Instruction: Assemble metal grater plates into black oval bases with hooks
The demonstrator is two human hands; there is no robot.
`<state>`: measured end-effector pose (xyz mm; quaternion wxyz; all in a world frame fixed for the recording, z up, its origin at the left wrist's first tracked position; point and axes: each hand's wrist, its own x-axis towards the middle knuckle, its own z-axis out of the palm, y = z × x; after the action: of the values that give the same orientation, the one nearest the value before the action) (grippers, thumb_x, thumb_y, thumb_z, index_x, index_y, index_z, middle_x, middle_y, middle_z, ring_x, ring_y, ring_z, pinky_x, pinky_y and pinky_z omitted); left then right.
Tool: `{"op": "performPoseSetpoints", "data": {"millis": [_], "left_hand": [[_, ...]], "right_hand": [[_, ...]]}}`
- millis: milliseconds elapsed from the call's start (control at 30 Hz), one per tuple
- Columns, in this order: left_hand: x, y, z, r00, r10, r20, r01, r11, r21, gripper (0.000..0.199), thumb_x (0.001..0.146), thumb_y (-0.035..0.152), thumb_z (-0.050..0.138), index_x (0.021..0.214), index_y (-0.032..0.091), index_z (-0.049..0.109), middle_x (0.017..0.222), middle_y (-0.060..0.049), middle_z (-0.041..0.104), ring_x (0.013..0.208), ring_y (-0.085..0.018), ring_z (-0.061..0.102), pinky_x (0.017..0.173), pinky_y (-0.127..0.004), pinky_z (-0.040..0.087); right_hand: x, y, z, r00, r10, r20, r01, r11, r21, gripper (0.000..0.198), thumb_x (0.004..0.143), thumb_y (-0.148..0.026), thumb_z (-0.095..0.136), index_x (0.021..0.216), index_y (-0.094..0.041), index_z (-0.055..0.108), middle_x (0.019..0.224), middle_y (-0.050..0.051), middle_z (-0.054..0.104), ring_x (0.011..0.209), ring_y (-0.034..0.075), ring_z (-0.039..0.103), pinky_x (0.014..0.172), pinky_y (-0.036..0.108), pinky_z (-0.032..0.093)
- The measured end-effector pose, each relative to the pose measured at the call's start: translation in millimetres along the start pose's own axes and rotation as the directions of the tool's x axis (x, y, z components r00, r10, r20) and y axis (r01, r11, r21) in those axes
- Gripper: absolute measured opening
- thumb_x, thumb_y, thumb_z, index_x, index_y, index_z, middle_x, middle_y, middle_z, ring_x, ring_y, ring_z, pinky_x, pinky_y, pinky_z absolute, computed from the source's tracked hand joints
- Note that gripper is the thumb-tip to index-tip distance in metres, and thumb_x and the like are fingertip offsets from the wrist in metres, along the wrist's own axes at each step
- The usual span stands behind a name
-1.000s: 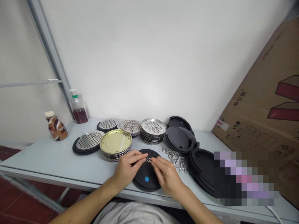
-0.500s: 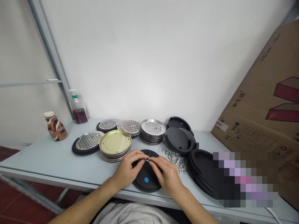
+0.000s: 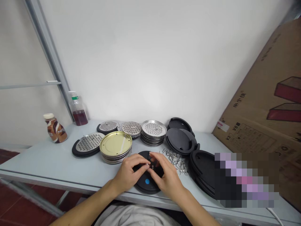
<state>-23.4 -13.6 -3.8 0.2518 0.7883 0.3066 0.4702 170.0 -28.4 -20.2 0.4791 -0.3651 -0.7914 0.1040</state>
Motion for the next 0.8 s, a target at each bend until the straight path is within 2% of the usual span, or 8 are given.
{"op": "performPoseSetpoints", "data": {"millis": [100,167,267,400,533,633,800], "left_hand": [[-1,-1,0,1.0,-0.004,-0.015,0.004,1.0,0.013,0.012,0.09,0.015,0.066,0.095,0.022,0.074,0.093,-0.003,0.074,0.087,-0.017,0.069,0.082,-0.028,0.052],[-1,-2,0,1.0,-0.013,-0.023,0.013,1.0,0.023,0.011,0.09,0.016,0.065,0.095,0.021,0.073,0.092,-0.003,0.074,0.086,-0.017,0.069,0.081,-0.028,0.052],[0,-1,0,0.999,-0.034,-0.023,0.035,0.998,0.045,0.009,0.09,0.017,0.064,0.093,0.021,0.071,0.089,-0.002,0.073,0.083,-0.017,0.068,0.079,-0.027,0.052],[11,3,-1,0.998,-0.059,-0.008,0.059,0.994,0.09,0.006,0.091,0.02,0.064,0.091,0.021,0.07,0.086,-0.001,0.073,0.079,-0.017,0.067,0.076,-0.027,0.05],[29,-2,2,0.997,-0.075,0.015,0.073,0.99,0.124,0.01,0.093,0.021,0.06,0.093,0.021,0.07,0.088,-0.002,0.073,0.082,-0.018,0.067,0.077,-0.029,0.05],[38,-10,6,0.995,-0.096,0.021,0.092,0.984,0.149,0.012,0.093,0.02,0.059,0.091,0.02,0.07,0.087,-0.003,0.073,0.081,-0.02,0.066,0.077,-0.031,0.051],[28,-9,9,0.99,-0.134,0.037,0.125,0.976,0.179,0.013,0.092,0.018,0.058,0.09,0.02,0.071,0.088,-0.004,0.073,0.081,-0.02,0.067,0.075,-0.03,0.051]], "right_hand": [[0,1,1,0.998,-0.06,0.01,0.06,0.998,0.023,0.043,0.091,-0.012,0.059,0.13,-0.027,0.05,0.1,0.006,0.068,0.09,0.02,0.064,0.08,0.033,0.054],[0,1,2,0.999,-0.05,0.013,0.049,0.998,0.039,0.037,0.09,-0.012,0.058,0.125,-0.026,0.054,0.096,0.005,0.069,0.087,0.019,0.064,0.079,0.033,0.054],[3,-2,2,0.999,0.045,0.03,-0.047,0.994,0.094,0.027,0.09,-0.013,0.058,0.115,-0.024,0.059,0.096,0.005,0.07,0.081,0.017,0.065,0.075,0.03,0.054],[13,-3,-7,0.988,0.155,0.024,-0.156,0.98,0.12,0.011,0.09,-0.016,0.06,0.096,-0.023,0.065,0.085,0.002,0.072,0.071,0.015,0.065,0.069,0.027,0.052],[27,3,-14,0.985,0.168,0.047,-0.168,0.986,-0.002,0.017,0.087,-0.012,0.057,0.097,-0.022,0.068,0.086,0.003,0.071,0.075,0.018,0.064,0.072,0.031,0.05],[31,13,-10,0.976,0.219,0.018,-0.218,0.974,-0.056,0.013,0.086,-0.012,0.058,0.088,-0.02,0.068,0.081,0.005,0.069,0.071,0.02,0.063,0.069,0.033,0.048],[23,14,-9,0.966,0.253,0.043,-0.251,0.967,-0.048,0.01,0.086,-0.014,0.06,0.08,-0.02,0.067,0.076,0.004,0.069,0.068,0.019,0.062,0.066,0.032,0.048]]}}
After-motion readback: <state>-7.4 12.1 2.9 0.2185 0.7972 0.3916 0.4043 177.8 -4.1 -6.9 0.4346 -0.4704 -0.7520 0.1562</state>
